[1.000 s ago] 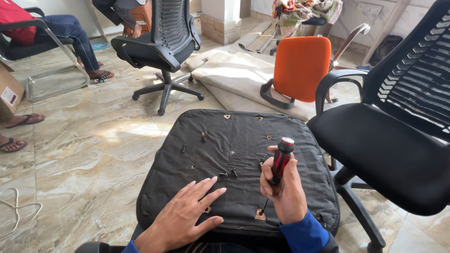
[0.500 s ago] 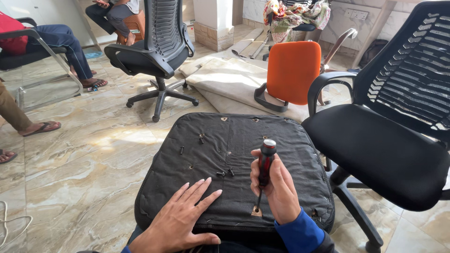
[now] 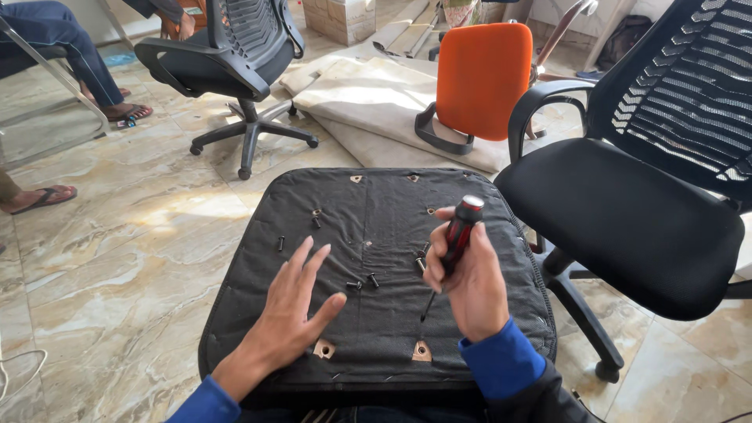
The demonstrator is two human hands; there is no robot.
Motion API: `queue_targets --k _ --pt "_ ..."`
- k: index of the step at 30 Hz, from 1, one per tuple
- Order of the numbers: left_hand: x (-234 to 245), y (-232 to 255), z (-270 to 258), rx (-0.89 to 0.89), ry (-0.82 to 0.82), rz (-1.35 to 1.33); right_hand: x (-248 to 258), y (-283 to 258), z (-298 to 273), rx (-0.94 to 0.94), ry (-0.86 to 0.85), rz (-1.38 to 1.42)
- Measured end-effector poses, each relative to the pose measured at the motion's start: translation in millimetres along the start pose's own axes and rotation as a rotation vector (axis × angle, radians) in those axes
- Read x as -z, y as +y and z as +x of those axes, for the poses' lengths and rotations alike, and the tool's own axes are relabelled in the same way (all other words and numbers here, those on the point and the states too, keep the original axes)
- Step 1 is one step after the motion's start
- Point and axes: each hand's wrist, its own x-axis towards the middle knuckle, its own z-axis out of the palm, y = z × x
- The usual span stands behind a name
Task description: The person uses a screwdriver to remove screws from the underside of a black upholstered chair seat. They unscrew fasteners one by one and place them on the seat surface.
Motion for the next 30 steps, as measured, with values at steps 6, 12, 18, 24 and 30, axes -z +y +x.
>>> queue_targets --k 6,12,18,24,30 --pt "-6 -12 26 -0.069 0.087 0.026 24 -6 45 0.089 0.067 -0.054" --pt "-8 -23 65 -0.084 0.102 0.001 43 -5 94 0.092 0.122 -0.184" --pt "-10 -34 111 -0.113 0.074 0.004 51 9 148 0.192 0.113 -0.455" --pt "-8 -58 142 -0.153 -0.068 0.088 53 15 194 0.205 0.076 -0.862" --pt "-20 -84 167 -0.110 -0.101 0.134 58 21 223 0.167 0.145 -1.004"
